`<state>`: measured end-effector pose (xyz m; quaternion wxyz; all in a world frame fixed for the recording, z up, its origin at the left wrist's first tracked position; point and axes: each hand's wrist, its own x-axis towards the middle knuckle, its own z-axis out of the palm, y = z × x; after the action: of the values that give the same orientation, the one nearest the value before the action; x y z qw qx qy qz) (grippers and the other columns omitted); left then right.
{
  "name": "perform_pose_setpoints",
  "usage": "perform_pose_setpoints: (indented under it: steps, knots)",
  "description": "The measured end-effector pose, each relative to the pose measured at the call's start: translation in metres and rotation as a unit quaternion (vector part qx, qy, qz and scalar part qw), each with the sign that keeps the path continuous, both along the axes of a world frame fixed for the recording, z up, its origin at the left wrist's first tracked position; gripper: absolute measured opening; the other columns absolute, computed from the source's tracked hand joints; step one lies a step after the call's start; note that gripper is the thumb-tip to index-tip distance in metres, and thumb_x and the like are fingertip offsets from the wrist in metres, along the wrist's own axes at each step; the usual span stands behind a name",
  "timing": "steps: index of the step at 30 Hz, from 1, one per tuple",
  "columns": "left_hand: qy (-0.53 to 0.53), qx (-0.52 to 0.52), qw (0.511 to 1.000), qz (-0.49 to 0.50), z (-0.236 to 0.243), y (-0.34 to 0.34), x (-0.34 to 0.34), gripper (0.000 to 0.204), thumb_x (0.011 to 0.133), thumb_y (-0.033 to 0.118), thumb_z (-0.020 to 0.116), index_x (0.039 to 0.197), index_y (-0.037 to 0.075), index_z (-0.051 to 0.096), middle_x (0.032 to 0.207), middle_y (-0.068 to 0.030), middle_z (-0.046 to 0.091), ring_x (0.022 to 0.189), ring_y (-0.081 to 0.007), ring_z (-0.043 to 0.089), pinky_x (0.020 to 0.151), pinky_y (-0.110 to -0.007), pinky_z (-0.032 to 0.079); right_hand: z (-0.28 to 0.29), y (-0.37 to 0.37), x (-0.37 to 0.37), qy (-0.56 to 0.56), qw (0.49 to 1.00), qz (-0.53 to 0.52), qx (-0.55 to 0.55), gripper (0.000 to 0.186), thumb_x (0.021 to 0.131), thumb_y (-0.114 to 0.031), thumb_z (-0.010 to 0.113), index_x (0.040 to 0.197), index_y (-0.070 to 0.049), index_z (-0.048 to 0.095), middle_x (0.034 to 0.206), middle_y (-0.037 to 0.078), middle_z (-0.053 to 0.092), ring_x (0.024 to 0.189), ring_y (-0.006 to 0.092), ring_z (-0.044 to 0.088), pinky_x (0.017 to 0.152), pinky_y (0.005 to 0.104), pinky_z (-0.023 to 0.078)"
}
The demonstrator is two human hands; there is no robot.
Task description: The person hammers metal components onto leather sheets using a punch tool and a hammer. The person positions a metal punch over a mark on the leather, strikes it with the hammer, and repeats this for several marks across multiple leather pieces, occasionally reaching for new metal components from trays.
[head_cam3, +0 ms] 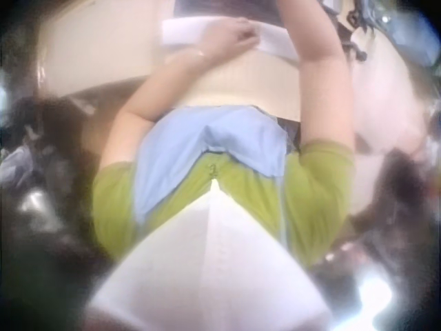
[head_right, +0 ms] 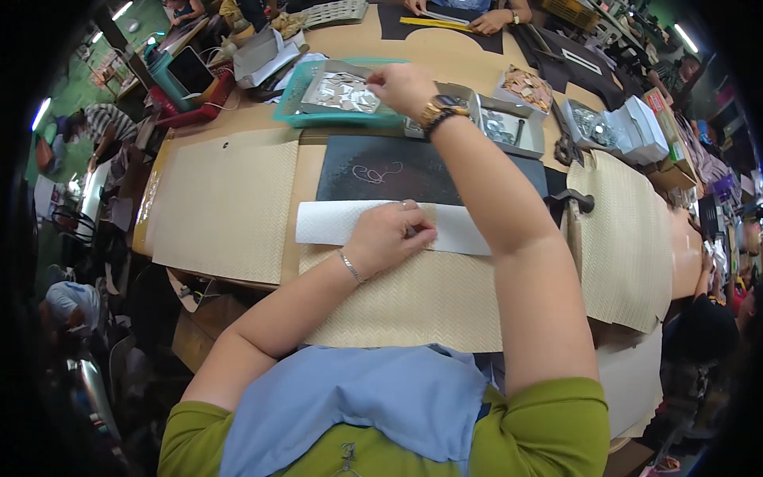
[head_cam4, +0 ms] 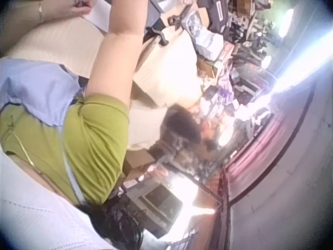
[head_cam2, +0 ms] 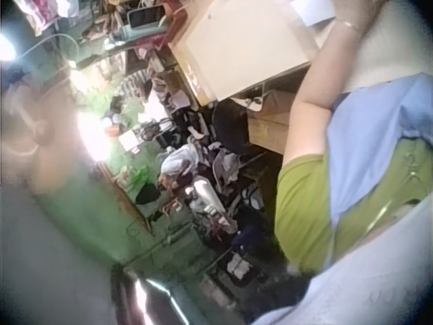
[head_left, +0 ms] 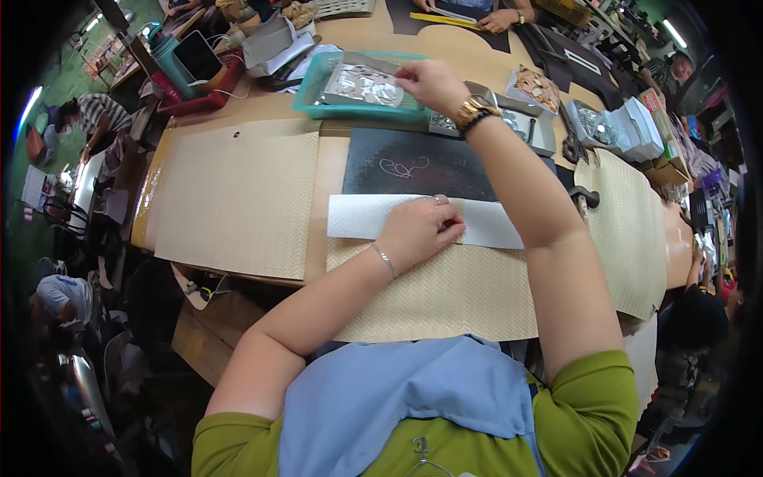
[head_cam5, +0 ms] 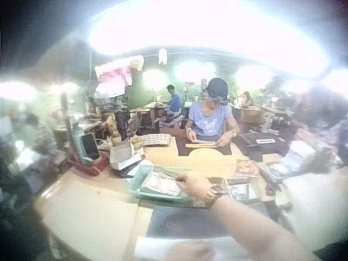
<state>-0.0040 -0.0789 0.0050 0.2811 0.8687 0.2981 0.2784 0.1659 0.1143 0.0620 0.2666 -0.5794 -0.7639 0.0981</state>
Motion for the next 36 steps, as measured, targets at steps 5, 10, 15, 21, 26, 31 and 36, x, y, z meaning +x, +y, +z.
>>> perform_pose_setpoints:
  steps: [5, 10, 15, 21, 26, 31, 36]
  knots:
    - [-0.021, -0.033, 0.999, -0.013, 0.004, 0.000, -0.002, 0.015, 0.089, 0.025, 0.074, 0.086, 0.010, 0.071, 0.089, -0.0061, 0.070, 0.080, -0.0286, 0.068, 0.070, -0.040, 0.054, -0.019, 0.026, -0.048, -0.067, 0.996, 0.059, -0.030, 0.026, 0.089, -0.029, 0.073, 0.111, -0.018, 0.078, 0.107, 0.009, 0.077, 0.102, 0.0272, 0.072, 0.090, 0.0416, 0.057]
    - [-0.021, -0.027, 0.999, -0.011, 0.001, 0.001, -0.004, 0.014, 0.089, 0.023, 0.074, 0.086, 0.010, 0.072, 0.089, -0.0071, 0.070, 0.080, -0.0297, 0.068, 0.071, -0.041, 0.054, -0.029, 0.035, -0.054, -0.051, 0.996, 0.063, -0.048, 0.023, 0.086, -0.023, 0.076, 0.107, -0.014, 0.078, 0.099, 0.013, 0.077, 0.096, 0.0298, 0.072, 0.087, 0.0411, 0.057]
    - [-0.027, -0.021, 0.999, -0.012, 0.004, 0.001, -0.001, 0.014, 0.089, 0.023, 0.074, 0.085, 0.010, 0.072, 0.088, -0.0075, 0.070, 0.080, -0.0302, 0.068, 0.071, -0.041, 0.054, -0.027, 0.038, -0.046, -0.038, 0.995, 0.064, -0.069, 0.017, 0.086, -0.023, 0.076, 0.099, -0.012, 0.077, 0.096, 0.011, 0.076, 0.092, 0.0292, 0.072, 0.084, 0.0413, 0.056]
    - [-0.007, -0.061, 0.998, -0.007, 0.007, 0.002, -0.002, 0.014, 0.088, 0.023, 0.075, 0.088, 0.009, 0.073, 0.085, -0.0084, 0.069, 0.077, -0.0294, 0.068, 0.069, -0.040, 0.053, 0.001, -0.011, -0.028, 0.146, 0.988, 0.041, 0.011, 0.016, 0.092, -0.023, 0.074, 0.099, -0.009, 0.078, 0.087, 0.009, 0.076, 0.076, 0.0194, 0.071, 0.073, 0.0343, 0.057]
    - [-0.038, -0.073, 0.996, -0.020, -0.005, 0.005, -0.002, 0.015, 0.086, 0.021, 0.079, 0.094, 0.008, 0.075, 0.085, -0.0084, 0.070, 0.073, -0.0259, 0.069, 0.067, -0.037, 0.054, 0.015, -0.152, 0.006, 0.317, 0.948, -0.007, -0.022, 0.021, 0.094, -0.018, 0.076, 0.102, 0.002, 0.076, 0.092, 0.007, 0.078, 0.081, 0.0098, 0.070, 0.074, 0.0254, 0.057]
    - [-0.031, -0.160, 0.987, 0.010, 0.003, 0.002, 0.000, 0.031, 0.081, 0.026, 0.084, 0.106, 0.012, 0.072, 0.087, -0.0035, 0.072, 0.073, -0.0197, 0.069, 0.067, -0.034, 0.055, -0.029, -0.264, 0.015, 0.468, 0.873, -0.059, -0.124, 0.024, 0.094, -0.007, 0.073, 0.115, 0.003, 0.072, 0.099, 0.008, 0.077, 0.087, 0.0091, 0.072, 0.079, 0.0234, 0.058]
    - [-0.060, -0.232, 0.970, -0.031, 0.001, 0.006, -0.002, 0.036, 0.088, 0.020, 0.082, 0.120, 0.007, 0.070, 0.088, 0.0041, 0.069, 0.072, -0.0040, 0.056, 0.067, -0.022, 0.049, -0.057, -0.286, 0.013, 0.480, 0.863, -0.086, -0.131, 0.020, 0.095, -0.008, 0.072, 0.112, 0.003, 0.073, 0.094, 0.004, 0.075, 0.086, 0.0075, 0.070, 0.077, 0.0234, 0.057]
